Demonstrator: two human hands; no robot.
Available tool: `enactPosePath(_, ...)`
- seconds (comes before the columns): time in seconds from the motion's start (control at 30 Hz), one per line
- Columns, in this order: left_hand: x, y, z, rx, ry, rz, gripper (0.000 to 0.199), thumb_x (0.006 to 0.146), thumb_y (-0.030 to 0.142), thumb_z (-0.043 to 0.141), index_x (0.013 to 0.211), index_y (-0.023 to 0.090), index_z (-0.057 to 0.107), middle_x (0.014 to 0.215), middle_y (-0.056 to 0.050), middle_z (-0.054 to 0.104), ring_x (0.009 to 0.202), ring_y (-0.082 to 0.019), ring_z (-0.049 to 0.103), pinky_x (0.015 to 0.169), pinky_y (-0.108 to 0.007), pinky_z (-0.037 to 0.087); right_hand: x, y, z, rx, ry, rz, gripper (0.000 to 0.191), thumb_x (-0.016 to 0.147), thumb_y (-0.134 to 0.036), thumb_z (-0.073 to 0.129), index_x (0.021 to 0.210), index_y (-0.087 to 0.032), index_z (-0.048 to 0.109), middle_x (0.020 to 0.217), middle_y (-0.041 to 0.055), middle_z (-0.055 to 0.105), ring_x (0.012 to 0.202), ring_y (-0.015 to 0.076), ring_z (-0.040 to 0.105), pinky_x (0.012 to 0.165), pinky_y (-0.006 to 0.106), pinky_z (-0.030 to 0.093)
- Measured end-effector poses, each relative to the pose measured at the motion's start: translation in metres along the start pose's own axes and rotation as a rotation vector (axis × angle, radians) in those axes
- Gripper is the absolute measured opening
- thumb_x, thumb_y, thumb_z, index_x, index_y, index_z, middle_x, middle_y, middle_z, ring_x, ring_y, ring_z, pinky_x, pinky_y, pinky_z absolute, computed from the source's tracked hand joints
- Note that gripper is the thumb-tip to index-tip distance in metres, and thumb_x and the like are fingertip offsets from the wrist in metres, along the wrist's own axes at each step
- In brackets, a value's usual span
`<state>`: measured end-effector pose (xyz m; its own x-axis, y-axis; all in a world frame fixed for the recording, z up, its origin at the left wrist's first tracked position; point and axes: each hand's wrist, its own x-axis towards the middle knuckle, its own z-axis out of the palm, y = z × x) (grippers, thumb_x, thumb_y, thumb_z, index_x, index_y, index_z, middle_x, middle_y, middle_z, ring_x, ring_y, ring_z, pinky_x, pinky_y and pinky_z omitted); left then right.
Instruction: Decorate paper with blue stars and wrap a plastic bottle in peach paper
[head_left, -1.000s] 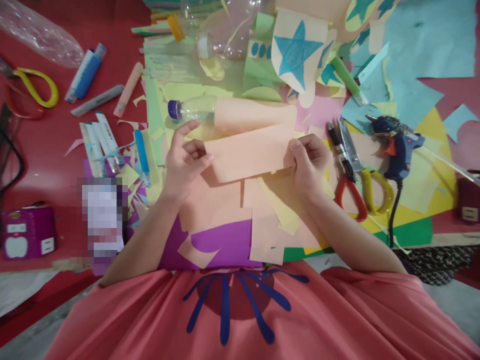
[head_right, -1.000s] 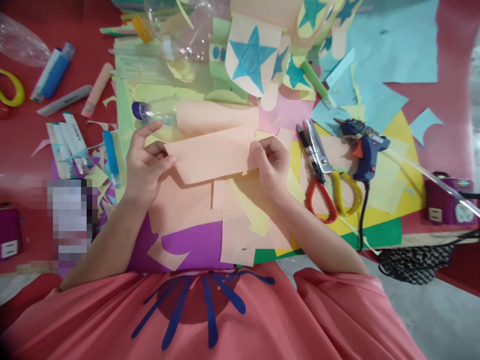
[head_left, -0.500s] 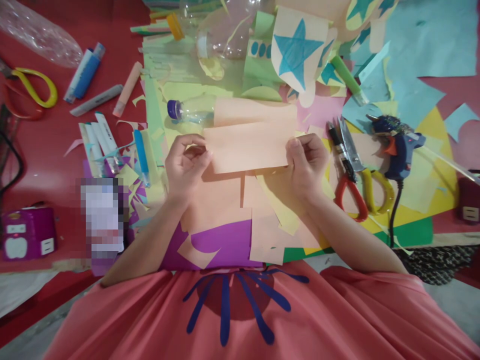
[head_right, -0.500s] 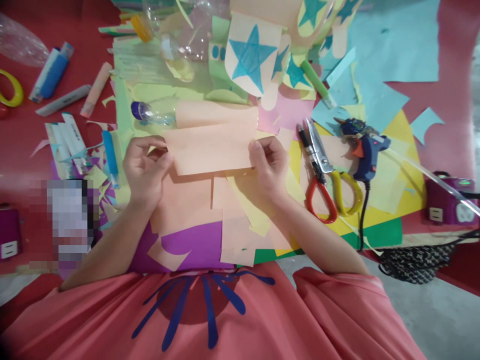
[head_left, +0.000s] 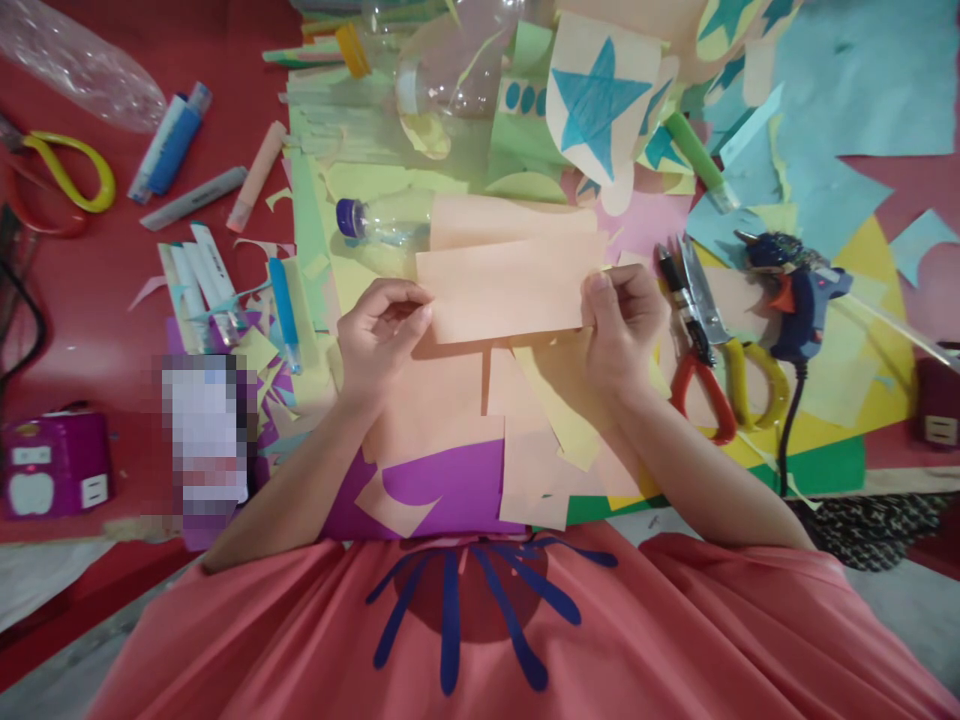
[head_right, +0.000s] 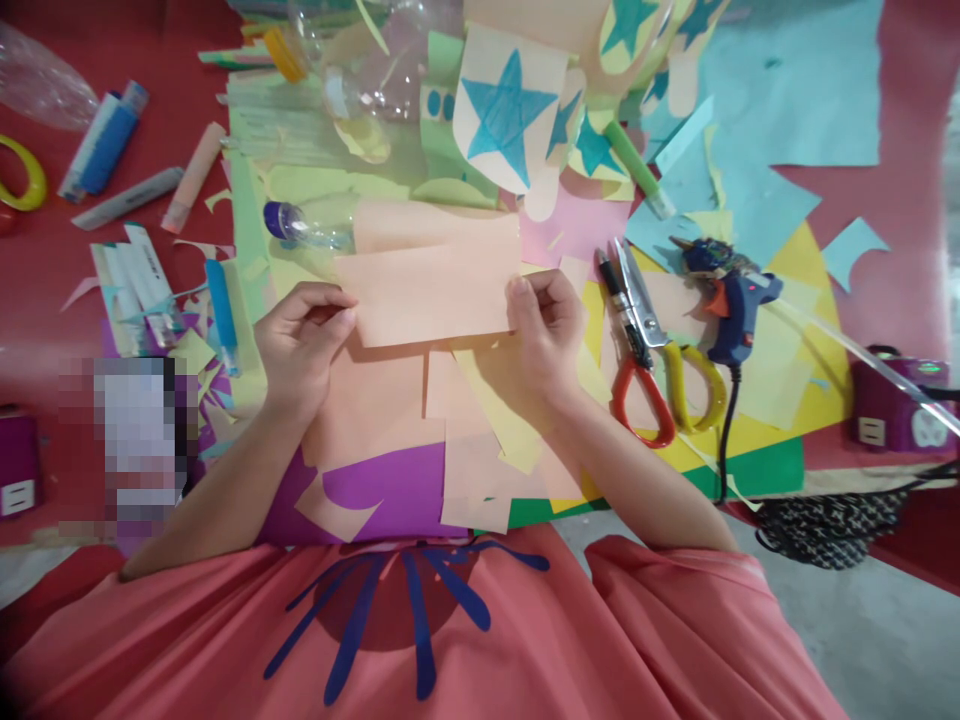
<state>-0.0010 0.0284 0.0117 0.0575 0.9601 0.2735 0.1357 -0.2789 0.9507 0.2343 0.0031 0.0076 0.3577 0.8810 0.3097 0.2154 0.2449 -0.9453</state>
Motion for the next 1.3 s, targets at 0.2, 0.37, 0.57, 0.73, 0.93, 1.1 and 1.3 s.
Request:
enactPosePath(0.2, -0.0011, 0.0003, 0.0, -0.023, 0.018, -0.024, 0.018, 0.079, 0.039, 0.079, 0.085, 0.022, 0.075, 0.085, -0.001, 0.069, 0.077, -0.01, 0.066, 0.071, -0.021, 0.056, -0.001, -0.0017, 0.0008, -0.01, -0.006, 0.013, 0.036, 0.092, -0.052, 0.06, 0.071, -0.024, 0.049, 0.054, -0.0069, 0.042, 0.045, 0.008, 0.037, 0.044, 0.029, 0.029)
enactPosePath(0.37, -0.0008, 0.0015, -0.0012, -0.003, 0.025, 0.015, 0.011, 0.079, 0.03, 0.078, 0.088, 0.024, 0.077, 0.087, -0.002, 0.07, 0.077, -0.011, 0.067, 0.069, -0.021, 0.058, -0.0013, -0.0017, 0.0013, 0.018, 0.005, 0.015, 0.035, 0.091, -0.051, 0.062, 0.071, -0.025, 0.05, 0.053, -0.0068, 0.041, 0.044, 0.0085, 0.036, 0.044, 0.029, 0.028)
enactPosePath(0.57, -0.0019, 0.0019, 0.0002, -0.03, 0.041, -0.004, 0.019, 0.077, 0.037, 0.08, 0.091, 0.025, 0.078, 0.094, -0.002, 0.069, 0.066, -0.008, 0.063, 0.057, -0.02, 0.057, -0.0004, -0.0011, 0.0002, -0.028, 0.014, 0.026, 0.038, 0.09, -0.056, 0.061, 0.07, -0.025, 0.048, 0.057, -0.0048, 0.04, 0.049, 0.0104, 0.037, 0.046, 0.03, 0.028)
enactPosePath(0.73, -0.0029, 0.0009, 0.001, -0.044, 0.017, 0.004, 0.024, 0.076, 0.043, 0.08, 0.095, 0.028, 0.078, 0.097, -0.002, 0.067, 0.055, -0.004, 0.057, 0.051, -0.018, 0.055, -0.0002, -0.0025, -0.0001, -0.043, 0.02, 0.046, 0.04, 0.089, -0.058, 0.061, 0.07, -0.025, 0.048, 0.059, -0.0044, 0.04, 0.051, 0.0109, 0.036, 0.048, 0.03, 0.027)
enactPosePath(0.93, -0.0024, -0.0015, -0.0007, -0.042, -0.03, 0.048, 0.033, 0.075, 0.042, 0.082, 0.106, 0.032, 0.077, 0.103, -0.003, 0.066, 0.065, -0.006, 0.061, 0.055, -0.016, 0.057, -0.0001, -0.0011, -0.0003, 0.009, 0.021, 0.049, 0.038, 0.089, -0.055, 0.063, 0.07, -0.025, 0.05, 0.059, -0.0047, 0.039, 0.051, 0.0105, 0.035, 0.049, 0.03, 0.027)
enactPosePath(1.1, -0.0035, -0.0062, -0.0016, -0.057, -0.049, 0.075, 0.04, 0.075, 0.044, 0.082, 0.114, 0.036, 0.073, 0.111, -0.004, 0.066, 0.072, -0.009, 0.064, 0.058, -0.018, 0.059, 0.0008, 0.0011, -0.0004, 0.011, 0.033, 0.038, 0.038, 0.089, -0.054, 0.063, 0.07, -0.025, 0.05, 0.058, -0.0051, 0.036, 0.05, 0.0103, 0.034, 0.048, 0.03, 0.026)
enactPosePath(1.3, -0.0042, -0.0071, -0.0035, -0.057, -0.09, 0.029, 0.049, 0.072, 0.05, 0.082, 0.118, 0.035, 0.07, 0.129, -0.006, 0.062, 0.078, -0.012, 0.067, 0.058, -0.02, 0.058, 0.002, 0.001, -0.0006, 0.017, 0.039, 0.042, 0.039, 0.088, -0.055, 0.064, 0.069, -0.025, 0.049, 0.059, -0.0043, 0.036, 0.051, 0.0111, 0.033, 0.048, 0.031, 0.027)
